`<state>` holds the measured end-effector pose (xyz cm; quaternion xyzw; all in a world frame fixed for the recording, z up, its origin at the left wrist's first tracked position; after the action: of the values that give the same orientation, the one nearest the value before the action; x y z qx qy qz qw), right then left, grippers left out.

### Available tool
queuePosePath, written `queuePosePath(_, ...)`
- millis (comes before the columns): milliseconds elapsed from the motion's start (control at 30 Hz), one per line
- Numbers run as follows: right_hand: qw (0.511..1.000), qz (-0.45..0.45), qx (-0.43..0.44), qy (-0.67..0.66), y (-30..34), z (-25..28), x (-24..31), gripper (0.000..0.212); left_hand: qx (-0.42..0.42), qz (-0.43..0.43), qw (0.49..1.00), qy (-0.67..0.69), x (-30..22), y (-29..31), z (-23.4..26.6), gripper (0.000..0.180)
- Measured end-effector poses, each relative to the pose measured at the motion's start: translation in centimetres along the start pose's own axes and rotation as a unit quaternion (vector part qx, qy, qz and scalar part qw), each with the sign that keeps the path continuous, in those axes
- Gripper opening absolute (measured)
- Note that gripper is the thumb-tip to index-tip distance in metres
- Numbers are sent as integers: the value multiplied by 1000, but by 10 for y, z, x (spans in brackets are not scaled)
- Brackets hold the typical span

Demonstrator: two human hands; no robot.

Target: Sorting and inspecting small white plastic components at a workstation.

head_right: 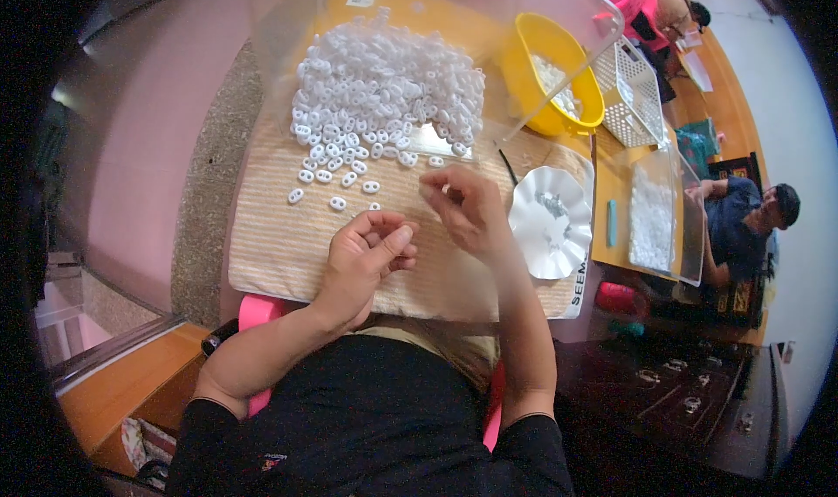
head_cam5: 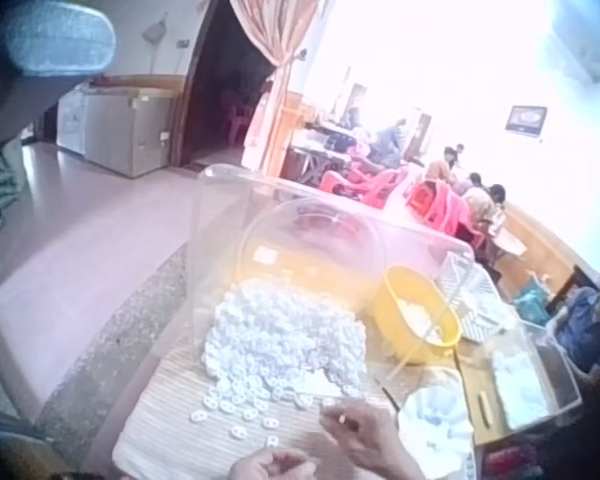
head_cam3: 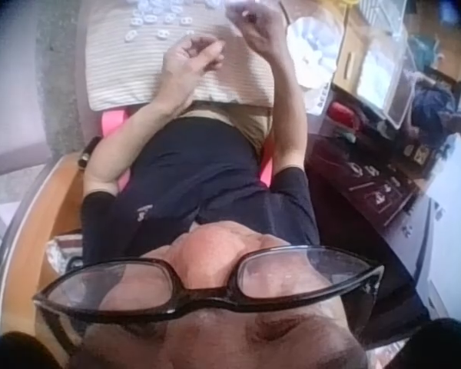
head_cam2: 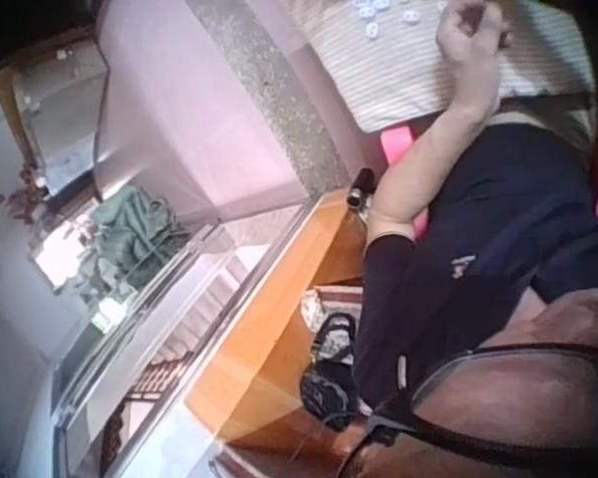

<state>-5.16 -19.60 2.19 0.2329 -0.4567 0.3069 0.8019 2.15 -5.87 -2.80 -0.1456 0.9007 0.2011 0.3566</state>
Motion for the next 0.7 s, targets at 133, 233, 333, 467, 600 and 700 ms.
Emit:
queuePosePath(133,991,-31,86,-93,32,-11,7,13,-22,-2,1000,14,2,1,-1,15)
queuePosePath(233,992,-42,65,-97,45,-11,3,13,26,31,999,11,13,1,-2,16)
queuePosePath(333,978,-80,78,-174,53,-11,-4,16,52,23,998,15,12,5,-8,14)
queuePosePath(467,965,-74,95,-234,60,-10,-3,16,67,44,996,43,13,8,-13,14)
queuePosePath(600,951,-76,129,-270,61,-14,-4,15,94,78,989,84,14,8,-18,15)
queuePosePath(700,945,-81,124,-293,62,-16,-7,15,104,93,987,83,15,7,-17,15)
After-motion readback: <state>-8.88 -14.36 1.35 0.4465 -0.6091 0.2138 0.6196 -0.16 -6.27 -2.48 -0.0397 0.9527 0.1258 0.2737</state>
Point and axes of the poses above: each hand's wrist, its own y-axis away from the middle knuckle, its own z-axis out of the back of the hand, x = y × z, the point moved 7 cm from there along -y, towards the middle knuckle, and after that the axes turned 7 degrees about -z, right-handed, at the moved point
